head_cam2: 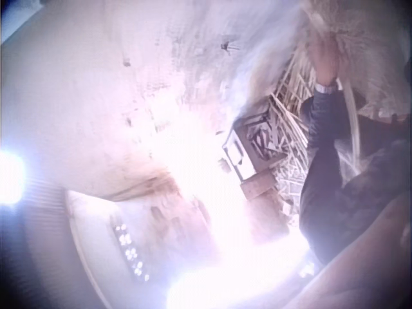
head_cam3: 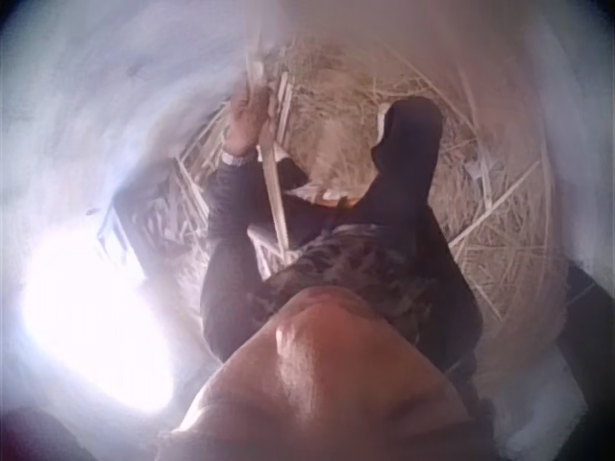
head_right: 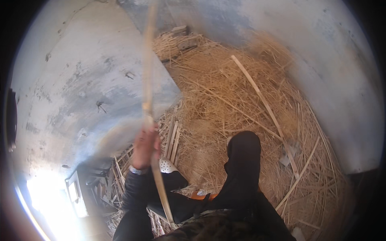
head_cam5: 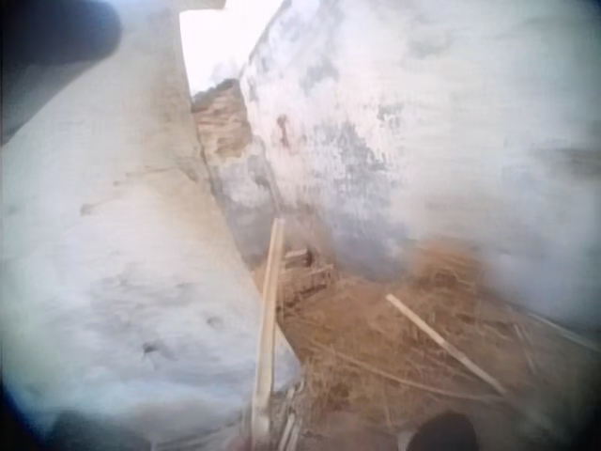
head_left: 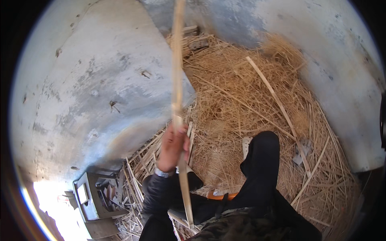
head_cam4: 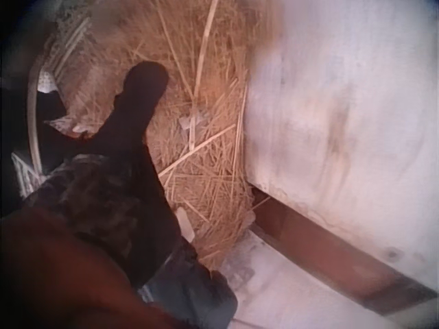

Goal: The person sits on a straw-covered floor and uses a green utility knife to shave thin strips from a long wooden stick. They then switch to a metal file to smooth the stick's surface, alternating between the two tools to refine the wood.

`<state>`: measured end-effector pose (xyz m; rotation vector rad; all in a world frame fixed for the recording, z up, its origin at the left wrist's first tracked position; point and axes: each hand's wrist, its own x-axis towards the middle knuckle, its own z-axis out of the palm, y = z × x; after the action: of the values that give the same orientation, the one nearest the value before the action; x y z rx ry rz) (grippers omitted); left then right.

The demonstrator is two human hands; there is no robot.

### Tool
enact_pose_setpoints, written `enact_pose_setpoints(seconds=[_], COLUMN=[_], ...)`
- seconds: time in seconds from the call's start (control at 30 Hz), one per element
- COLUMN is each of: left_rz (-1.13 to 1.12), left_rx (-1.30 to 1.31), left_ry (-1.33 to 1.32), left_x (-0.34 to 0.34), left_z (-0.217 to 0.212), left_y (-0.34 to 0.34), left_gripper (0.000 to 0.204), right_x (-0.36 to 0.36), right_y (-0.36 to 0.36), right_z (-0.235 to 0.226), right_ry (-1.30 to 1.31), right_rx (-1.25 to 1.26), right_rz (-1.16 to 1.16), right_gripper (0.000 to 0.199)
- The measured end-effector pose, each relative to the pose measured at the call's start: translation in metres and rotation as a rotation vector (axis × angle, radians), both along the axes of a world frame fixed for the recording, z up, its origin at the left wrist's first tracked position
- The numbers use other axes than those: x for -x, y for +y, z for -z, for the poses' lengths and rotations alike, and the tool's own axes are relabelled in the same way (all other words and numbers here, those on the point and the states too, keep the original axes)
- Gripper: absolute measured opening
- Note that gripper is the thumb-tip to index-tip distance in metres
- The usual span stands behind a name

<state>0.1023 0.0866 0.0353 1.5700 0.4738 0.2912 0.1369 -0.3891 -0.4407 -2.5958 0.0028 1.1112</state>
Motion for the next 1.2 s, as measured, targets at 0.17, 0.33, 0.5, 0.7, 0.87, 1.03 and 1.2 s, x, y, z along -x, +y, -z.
enact_pose_setpoints(seconds=[0.17,0.33,0.5,0.7,0.87,1.03,1.2], left_rz=[-0.097,-0.116,-0.263,-0.382,-0.4,-0.384,-0.407], left_rx=[-0.078,-0.233,-0.411,-0.432,-0.457,-0.468,-0.473], left_ry=[-0.262,-0.519,-0.678,-0.765,-0.681,-0.59,-0.56], left_x=[-0.003,-0.031,-0.048,-0.083,-0.098,-0.114,-0.128], left_z=[-0.075,-0.134,-0.155,-0.093,-0.034,0.014,0.044], left_y=[0.021,0.027,0.037,0.047,0.051,0.051,0.059], left_gripper=[0.027,0.028,0.028,0.026,0.023,0.021,0.023], right_x=[0.027,0.043,0.069,0.096,0.114,0.119,0.123], right_y=[-0.018,-0.037,-0.063,-0.068,-0.041,-0.031,-0.036], right_z=[0.011,-0.035,-0.05,0.028,0.002,0.01,0.023], right_ry=[0.024,-0.023,-0.044,-0.002,-0.431,-0.131,-0.013], right_rx=[0.003,0.055,0.105,0.149,0.152,0.189,0.126], right_rz=[-0.059,0.135,0.277,-0.022,0.007,0.116,0.195], right_gripper=[0.038,0.034,0.038,0.051,0.047,0.047,0.048])
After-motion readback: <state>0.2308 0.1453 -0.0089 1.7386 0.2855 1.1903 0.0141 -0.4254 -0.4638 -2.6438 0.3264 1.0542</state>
